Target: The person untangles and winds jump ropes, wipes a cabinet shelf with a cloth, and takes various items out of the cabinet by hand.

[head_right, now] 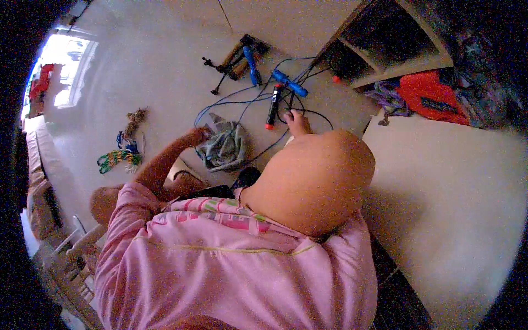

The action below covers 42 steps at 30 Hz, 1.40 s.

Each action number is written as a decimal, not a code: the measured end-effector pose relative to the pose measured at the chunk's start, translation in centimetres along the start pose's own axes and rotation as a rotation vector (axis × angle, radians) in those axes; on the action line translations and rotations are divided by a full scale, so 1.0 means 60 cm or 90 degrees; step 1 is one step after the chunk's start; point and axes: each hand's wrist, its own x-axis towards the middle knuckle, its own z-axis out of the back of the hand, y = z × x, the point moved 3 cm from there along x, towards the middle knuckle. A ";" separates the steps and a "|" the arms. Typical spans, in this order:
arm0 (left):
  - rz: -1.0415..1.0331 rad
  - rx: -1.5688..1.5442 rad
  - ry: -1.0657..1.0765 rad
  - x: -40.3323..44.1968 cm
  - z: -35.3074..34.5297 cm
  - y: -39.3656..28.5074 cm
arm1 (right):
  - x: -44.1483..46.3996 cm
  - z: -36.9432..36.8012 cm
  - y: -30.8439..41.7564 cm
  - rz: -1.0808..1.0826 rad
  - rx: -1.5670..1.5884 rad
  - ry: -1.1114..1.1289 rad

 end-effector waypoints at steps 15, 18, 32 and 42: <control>-0.338 -0.426 -0.044 0.016 0.072 -0.289 | 0.075 0.453 0.478 0.160 0.466 0.314; -0.353 -0.528 0.058 -0.024 0.070 -0.367 | 0.059 0.483 0.583 0.200 0.393 0.391; -0.300 -0.659 0.055 -0.282 0.377 -0.251 | 0.105 0.341 0.536 0.255 0.164 0.004; -0.542 -0.907 0.193 -0.376 0.409 -0.255 | 0.130 0.200 0.491 0.060 0.234 0.414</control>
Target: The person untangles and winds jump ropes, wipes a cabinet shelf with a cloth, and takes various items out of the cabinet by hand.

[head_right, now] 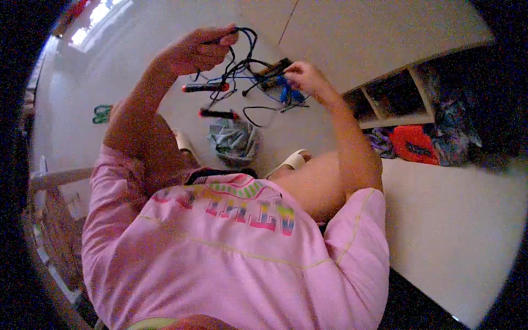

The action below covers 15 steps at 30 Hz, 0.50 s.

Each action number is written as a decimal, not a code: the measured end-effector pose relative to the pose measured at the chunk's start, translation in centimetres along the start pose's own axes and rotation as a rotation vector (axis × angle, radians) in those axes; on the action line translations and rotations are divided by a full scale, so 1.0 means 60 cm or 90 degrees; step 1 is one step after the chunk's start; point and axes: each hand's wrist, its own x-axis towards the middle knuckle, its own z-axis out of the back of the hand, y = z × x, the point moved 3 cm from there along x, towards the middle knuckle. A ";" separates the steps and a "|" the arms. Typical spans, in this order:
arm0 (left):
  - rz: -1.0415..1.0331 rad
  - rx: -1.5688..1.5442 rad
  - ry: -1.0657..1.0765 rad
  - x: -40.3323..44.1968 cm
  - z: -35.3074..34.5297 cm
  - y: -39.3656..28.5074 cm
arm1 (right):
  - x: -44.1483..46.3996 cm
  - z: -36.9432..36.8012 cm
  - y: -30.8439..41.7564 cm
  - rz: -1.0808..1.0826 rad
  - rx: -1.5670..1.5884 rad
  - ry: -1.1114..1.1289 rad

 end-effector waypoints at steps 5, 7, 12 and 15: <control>-0.007 -0.016 -0.013 -0.008 -0.007 0.000 | 0.014 -0.064 0.075 0.281 -0.107 -0.365; -0.033 0.001 -0.096 -0.005 0.000 -0.012 | -0.029 -0.075 0.153 0.488 -0.152 -0.568; -0.078 -0.060 -0.112 -0.007 0.011 -0.019 | -0.057 -0.198 0.134 0.535 -0.414 -0.028; -0.066 -0.058 -0.096 -0.009 -0.020 -0.014 | 0.051 -0.226 -0.010 -0.130 0.041 0.208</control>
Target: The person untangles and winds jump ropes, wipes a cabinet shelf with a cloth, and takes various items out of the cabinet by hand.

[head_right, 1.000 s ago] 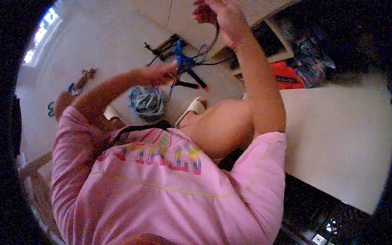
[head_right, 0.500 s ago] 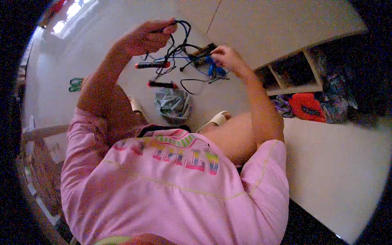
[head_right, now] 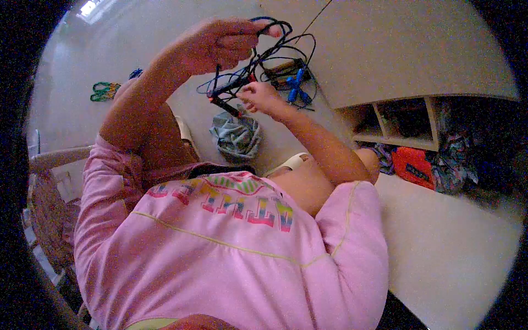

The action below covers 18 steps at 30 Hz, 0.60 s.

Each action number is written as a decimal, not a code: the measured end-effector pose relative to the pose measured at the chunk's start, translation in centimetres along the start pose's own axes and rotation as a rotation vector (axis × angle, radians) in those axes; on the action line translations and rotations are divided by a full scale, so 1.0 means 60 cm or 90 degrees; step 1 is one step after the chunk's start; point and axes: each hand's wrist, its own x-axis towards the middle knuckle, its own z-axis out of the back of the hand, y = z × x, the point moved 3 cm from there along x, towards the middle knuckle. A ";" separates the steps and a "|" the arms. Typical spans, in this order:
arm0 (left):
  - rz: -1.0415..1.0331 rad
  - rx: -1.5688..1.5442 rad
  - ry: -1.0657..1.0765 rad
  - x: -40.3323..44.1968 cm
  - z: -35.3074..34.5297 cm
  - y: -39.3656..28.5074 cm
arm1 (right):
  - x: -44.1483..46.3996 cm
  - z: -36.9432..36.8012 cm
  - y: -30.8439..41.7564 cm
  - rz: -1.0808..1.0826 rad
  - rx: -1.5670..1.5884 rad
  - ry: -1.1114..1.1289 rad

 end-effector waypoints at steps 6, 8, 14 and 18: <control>0.028 -0.001 0.077 -0.010 -0.027 0.023 | 0.049 -0.001 -0.047 0.081 0.123 -0.151; 0.021 0.031 0.093 -0.013 -0.027 0.024 | 0.047 0.002 -0.037 0.070 0.189 -0.106; -0.095 0.563 -0.287 -0.055 0.056 -0.042 | 0.054 0.005 -0.037 0.099 -0.024 0.005; 0.004 0.776 -0.528 -0.091 0.163 -0.134 | 0.014 0.043 -0.016 0.119 0.020 -0.065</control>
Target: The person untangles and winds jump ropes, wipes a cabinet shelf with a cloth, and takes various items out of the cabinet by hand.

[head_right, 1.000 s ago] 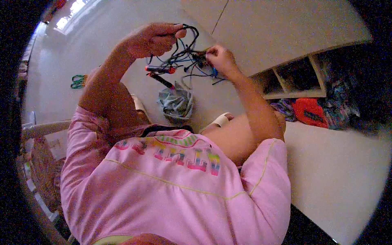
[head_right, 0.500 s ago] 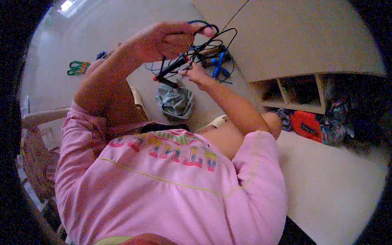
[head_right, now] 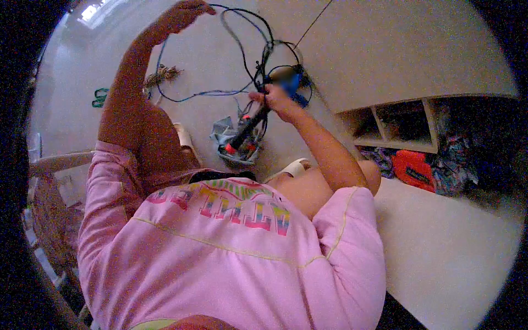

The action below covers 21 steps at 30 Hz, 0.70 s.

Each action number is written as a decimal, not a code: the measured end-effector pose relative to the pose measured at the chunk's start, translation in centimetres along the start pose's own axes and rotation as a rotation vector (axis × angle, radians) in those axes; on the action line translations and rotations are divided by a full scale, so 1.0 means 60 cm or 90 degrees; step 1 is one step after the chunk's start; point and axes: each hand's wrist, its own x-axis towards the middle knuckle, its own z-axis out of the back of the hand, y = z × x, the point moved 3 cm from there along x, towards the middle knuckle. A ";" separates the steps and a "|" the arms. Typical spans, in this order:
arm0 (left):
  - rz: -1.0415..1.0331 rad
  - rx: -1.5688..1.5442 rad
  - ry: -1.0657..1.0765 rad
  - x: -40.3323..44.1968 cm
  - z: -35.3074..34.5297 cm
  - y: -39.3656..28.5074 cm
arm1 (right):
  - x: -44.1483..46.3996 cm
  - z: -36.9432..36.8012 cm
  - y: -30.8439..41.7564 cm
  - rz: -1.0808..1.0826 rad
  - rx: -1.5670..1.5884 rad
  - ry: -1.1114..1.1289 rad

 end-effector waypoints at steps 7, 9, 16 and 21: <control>-0.257 0.039 -0.323 0.059 0.197 0.222 | -0.072 0.156 0.045 -0.071 -0.148 -0.132; -0.066 -0.130 -0.468 0.025 0.232 0.241 | -0.119 0.196 0.067 -0.027 -0.023 -0.066; -0.022 -0.004 -0.311 0.035 0.184 0.222 | -0.244 0.328 0.131 0.400 0.522 0.118; -0.178 0.517 -0.377 0.106 0.067 0.230 | -0.243 0.306 0.207 0.463 0.622 0.181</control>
